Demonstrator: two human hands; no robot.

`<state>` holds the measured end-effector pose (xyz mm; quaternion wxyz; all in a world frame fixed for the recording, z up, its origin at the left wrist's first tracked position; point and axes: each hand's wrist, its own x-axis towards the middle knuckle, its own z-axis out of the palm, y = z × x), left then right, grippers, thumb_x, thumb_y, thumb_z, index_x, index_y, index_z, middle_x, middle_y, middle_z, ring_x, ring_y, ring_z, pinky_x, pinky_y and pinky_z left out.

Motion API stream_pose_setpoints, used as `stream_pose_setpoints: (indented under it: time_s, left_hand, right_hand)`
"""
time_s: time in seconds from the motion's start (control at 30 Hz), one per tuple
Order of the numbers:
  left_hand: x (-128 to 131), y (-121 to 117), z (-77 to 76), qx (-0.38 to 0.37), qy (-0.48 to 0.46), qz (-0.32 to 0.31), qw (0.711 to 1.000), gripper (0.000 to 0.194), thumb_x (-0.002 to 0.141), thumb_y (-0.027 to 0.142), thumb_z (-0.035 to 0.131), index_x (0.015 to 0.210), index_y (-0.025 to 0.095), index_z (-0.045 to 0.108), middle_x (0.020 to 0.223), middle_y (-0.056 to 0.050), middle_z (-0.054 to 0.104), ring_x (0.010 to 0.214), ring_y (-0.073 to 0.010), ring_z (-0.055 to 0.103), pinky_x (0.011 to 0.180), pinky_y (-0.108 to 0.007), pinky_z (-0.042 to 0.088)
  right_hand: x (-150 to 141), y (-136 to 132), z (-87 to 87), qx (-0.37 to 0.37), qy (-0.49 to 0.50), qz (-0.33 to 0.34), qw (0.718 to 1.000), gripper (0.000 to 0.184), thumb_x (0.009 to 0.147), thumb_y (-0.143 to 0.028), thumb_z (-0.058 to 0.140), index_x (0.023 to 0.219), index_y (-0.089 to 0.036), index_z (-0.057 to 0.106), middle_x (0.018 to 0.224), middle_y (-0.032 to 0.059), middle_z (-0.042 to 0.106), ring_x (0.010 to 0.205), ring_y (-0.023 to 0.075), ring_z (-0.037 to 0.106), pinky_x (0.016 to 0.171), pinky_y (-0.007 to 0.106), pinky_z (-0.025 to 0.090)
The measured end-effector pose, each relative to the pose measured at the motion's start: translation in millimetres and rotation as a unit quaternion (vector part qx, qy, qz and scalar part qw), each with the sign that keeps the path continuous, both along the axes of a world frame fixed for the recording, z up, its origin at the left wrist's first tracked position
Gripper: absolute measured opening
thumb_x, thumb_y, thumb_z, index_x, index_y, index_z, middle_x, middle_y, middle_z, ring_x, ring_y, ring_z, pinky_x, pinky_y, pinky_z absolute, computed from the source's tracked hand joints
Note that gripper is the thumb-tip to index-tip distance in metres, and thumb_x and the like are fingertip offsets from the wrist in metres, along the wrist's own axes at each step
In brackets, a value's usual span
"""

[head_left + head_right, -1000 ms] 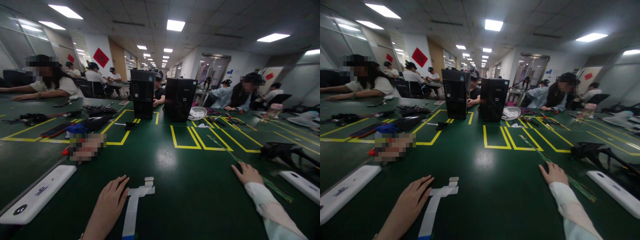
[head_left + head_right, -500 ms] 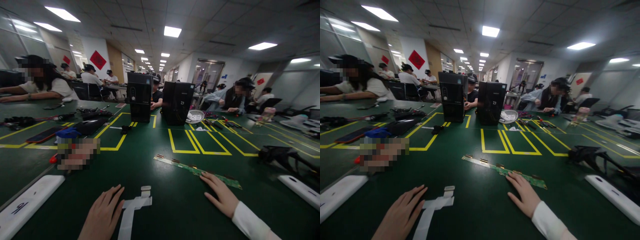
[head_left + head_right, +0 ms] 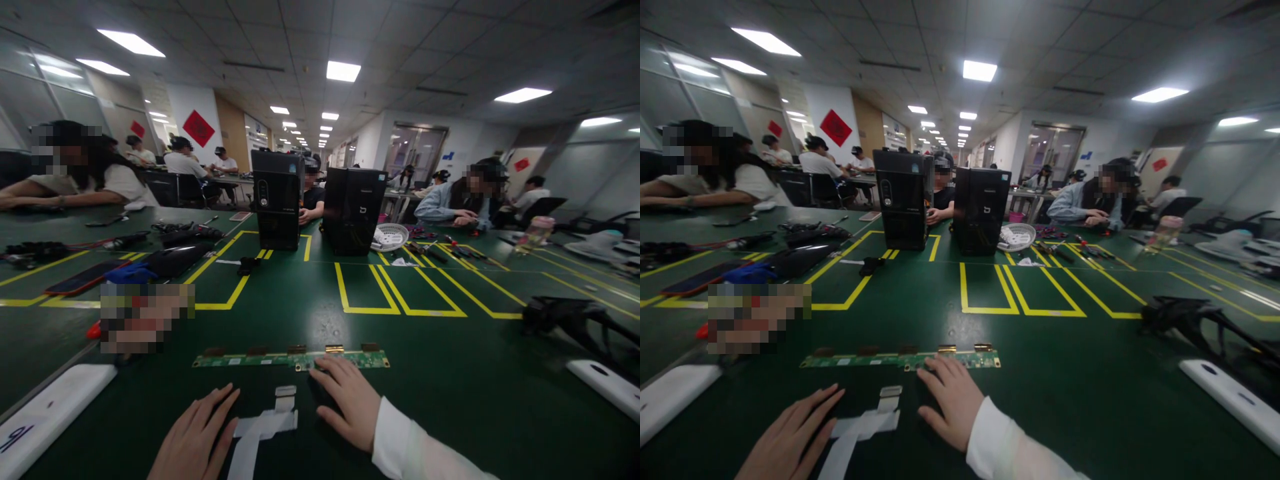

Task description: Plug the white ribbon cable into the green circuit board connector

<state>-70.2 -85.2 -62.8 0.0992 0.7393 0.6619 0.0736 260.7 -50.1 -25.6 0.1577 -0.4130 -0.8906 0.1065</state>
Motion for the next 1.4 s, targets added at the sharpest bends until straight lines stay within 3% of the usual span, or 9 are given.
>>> stream_pose_setpoints:
  time_s: [0.17, 0.33, 0.5, 0.67, 0.87, 1.07, 1.23, 1.4]
  left_hand:
    - [-4, 2, -6.4, 0.013, 0.000, -0.006, 1.000, 0.059, 0.091, 0.056, 0.039, 0.142, 0.028, 0.049, 0.150, -0.007, 0.048, 0.137, -0.0334, 0.045, 0.110, -0.057, 0.038]
    - [-1, -1, 0.1, 0.013, 0.006, -0.013, 1.000, 0.056, 0.092, 0.054, 0.038, 0.141, 0.029, 0.049, 0.151, -0.006, 0.047, 0.137, -0.0328, 0.045, 0.111, -0.057, 0.037]
    - [15, -10, 11.2, 0.066, -0.023, -0.110, 0.992, 0.048, 0.094, 0.050, 0.042, 0.140, 0.038, 0.048, 0.150, 0.001, 0.048, 0.137, -0.0296, 0.046, 0.112, -0.053, 0.038]
    - [44, -12, 31.3, 0.054, -0.035, -0.225, 0.972, 0.049, 0.094, 0.048, 0.046, 0.142, 0.043, 0.043, 0.149, 0.003, 0.048, 0.135, -0.0273, 0.048, 0.110, -0.046, 0.043]
    - [78, -6, 61.7, -0.040, -0.033, -0.213, 0.976, 0.055, 0.094, 0.048, 0.045, 0.146, 0.032, 0.039, 0.153, -0.005, 0.042, 0.137, -0.0290, 0.045, 0.110, -0.050, 0.042]
    - [118, -10, 83.2, -0.070, -0.017, -0.305, 0.950, 0.055, 0.091, 0.047, 0.052, 0.141, 0.024, 0.050, 0.147, -0.009, 0.051, 0.132, -0.0280, 0.052, 0.108, -0.044, 0.045]
    - [148, -1, 79.4, -0.029, 0.009, -0.312, 0.950, 0.055, 0.090, 0.044, 0.054, 0.137, 0.016, 0.055, 0.139, -0.015, 0.059, 0.120, -0.0295, 0.058, 0.099, -0.044, 0.050]
    - [155, 8, 69.9, -0.016, -0.013, -0.308, 0.951, 0.044, 0.093, 0.040, 0.048, 0.128, 0.017, 0.062, 0.131, -0.014, 0.064, 0.116, -0.0281, 0.060, 0.096, -0.043, 0.051]
  right_hand:
    - [12, 3, -4.1, 0.026, 0.011, 0.001, 1.000, 0.055, 0.092, -0.038, 0.051, 0.143, -0.019, 0.046, 0.150, 0.0128, 0.044, 0.141, 0.0283, 0.033, 0.117, 0.052, 0.027]
    - [38, 19, -16.1, 0.063, 0.032, -0.013, 0.997, 0.047, 0.096, -0.035, 0.044, 0.139, -0.016, 0.049, 0.142, 0.0161, 0.050, 0.135, 0.0286, 0.041, 0.112, 0.053, 0.035]
    - [45, 20, -18.0, 0.065, 0.024, -0.016, 0.997, 0.040, 0.096, -0.033, 0.046, 0.132, -0.018, 0.055, 0.137, 0.0152, 0.053, 0.129, 0.0274, 0.047, 0.108, 0.050, 0.041]
    - [41, 15, -12.7, 0.058, -0.001, -0.024, 0.998, 0.042, 0.094, -0.033, 0.048, 0.133, -0.017, 0.055, 0.138, 0.0156, 0.053, 0.129, 0.0284, 0.047, 0.109, 0.051, 0.039]
    - [44, 11, -17.7, 0.057, -0.012, -0.027, 0.998, 0.047, 0.094, -0.033, 0.048, 0.138, -0.020, 0.050, 0.145, 0.0158, 0.047, 0.135, 0.0294, 0.042, 0.111, 0.053, 0.036]
    - [46, 6, -14.6, 0.055, 0.013, -0.027, 0.998, 0.045, 0.092, -0.030, 0.050, 0.135, -0.019, 0.052, 0.143, 0.0158, 0.047, 0.133, 0.0286, 0.044, 0.110, 0.050, 0.039]
    - [45, 4, -12.5, 0.043, 0.014, -0.033, 0.998, 0.046, 0.090, -0.027, 0.052, 0.135, -0.019, 0.052, 0.139, 0.0147, 0.051, 0.129, 0.0286, 0.046, 0.108, 0.049, 0.040]
    - [44, 6, -10.4, 0.032, 0.014, -0.035, 0.999, 0.045, 0.090, -0.028, 0.053, 0.135, -0.021, 0.052, 0.139, 0.0136, 0.051, 0.130, 0.0280, 0.046, 0.109, 0.048, 0.040]
